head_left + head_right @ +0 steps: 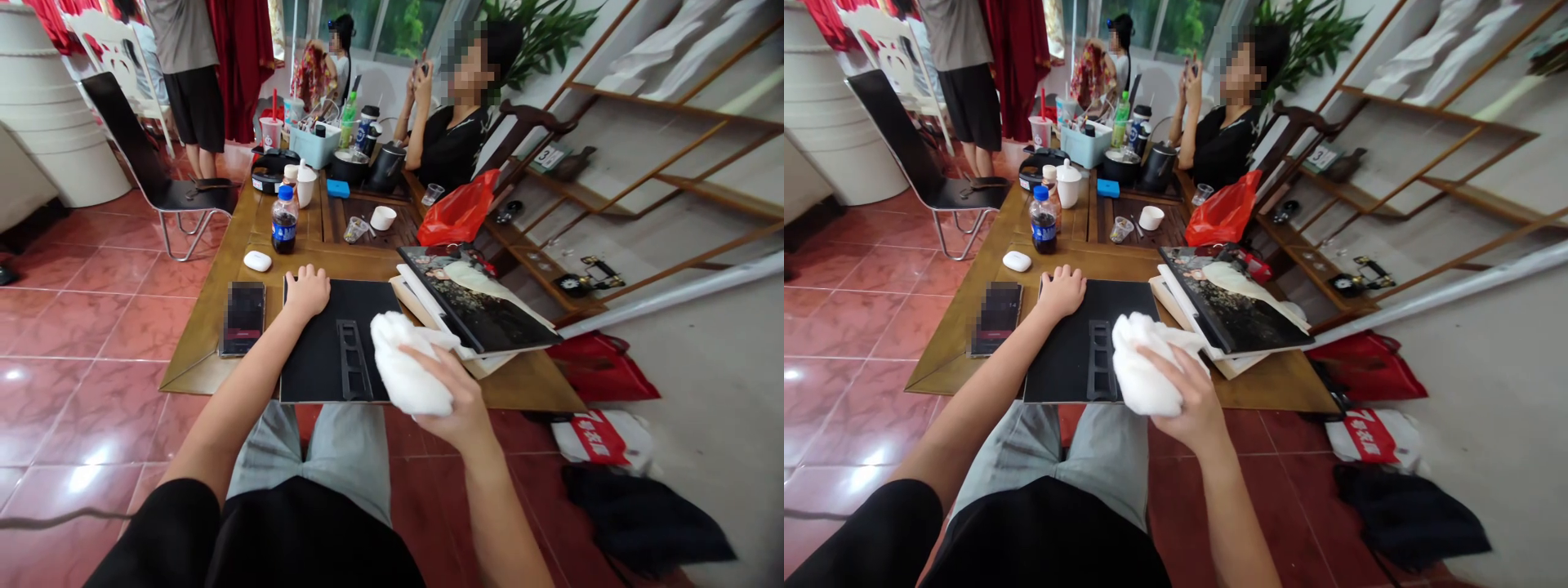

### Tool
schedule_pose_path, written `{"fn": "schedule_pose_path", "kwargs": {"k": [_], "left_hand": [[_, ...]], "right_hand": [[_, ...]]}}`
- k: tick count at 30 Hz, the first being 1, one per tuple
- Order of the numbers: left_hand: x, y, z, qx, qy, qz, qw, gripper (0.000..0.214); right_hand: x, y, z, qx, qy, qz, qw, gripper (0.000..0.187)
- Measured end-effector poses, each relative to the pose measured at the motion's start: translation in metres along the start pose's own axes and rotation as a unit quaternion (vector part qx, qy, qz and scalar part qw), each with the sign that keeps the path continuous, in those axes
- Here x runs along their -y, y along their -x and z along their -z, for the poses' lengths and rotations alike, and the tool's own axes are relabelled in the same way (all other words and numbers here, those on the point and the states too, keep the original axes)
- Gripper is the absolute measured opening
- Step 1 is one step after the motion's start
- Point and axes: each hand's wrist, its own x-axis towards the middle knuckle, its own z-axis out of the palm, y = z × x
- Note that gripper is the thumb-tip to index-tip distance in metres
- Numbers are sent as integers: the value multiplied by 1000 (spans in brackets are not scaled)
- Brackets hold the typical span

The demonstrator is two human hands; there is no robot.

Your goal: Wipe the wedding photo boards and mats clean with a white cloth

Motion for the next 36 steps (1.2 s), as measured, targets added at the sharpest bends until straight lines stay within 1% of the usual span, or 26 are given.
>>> {"fn": "schedule_pose_path", "kwargs": {"k": [2, 4, 6, 8, 11, 13, 16, 21, 27, 33, 36], "left_hand": [[-1, 0, 0, -6, -4, -9, 1000, 42], [-2, 1, 0, -10, -11, -30, 999, 41], [-2, 2, 1, -6, -16, -54, 998, 43], [-2, 4, 2, 5, -18, -63, 998, 46], [-1, 4, 2, 14, -15, -51, 999, 50], [-1, 3, 0, 11, -13, -40, 999, 52], [-1, 2, -3, 2, -9, -31, 999, 51], [0, 1, -5, -1, 1, -29, 1000, 53], [0, 0, -3, 8, 7, -21, 1000, 51], [1, 0, -5, 4, 2, -23, 1000, 52], [1, 0, -6, 5, 1, -26, 1000, 55]], "right_hand": [[2, -17, 3, -21, -15, -14, 1000, 71], [5, -40, -2, -14, -22, -6, 1000, 69], [8, -63, -14, 32, -17, 8, 999, 68], [10, -82, -30, 89, -6, 22, 996, 66], [8, -91, -47, 125, 10, 26, 992, 62], [7, -87, -50, 128, 15, 23, 991, 58], [8, -75, -46, 134, 16, 36, 990, 55], [19, -49, -32, 152, 18, 76, 985, 63], [30, -18, -20, 165, 21, 96, 981, 74], [43, 7, -6, 153, 11, 122, 981, 71], [51, 18, 7, 165, -11, 107, 980, 71]]}}
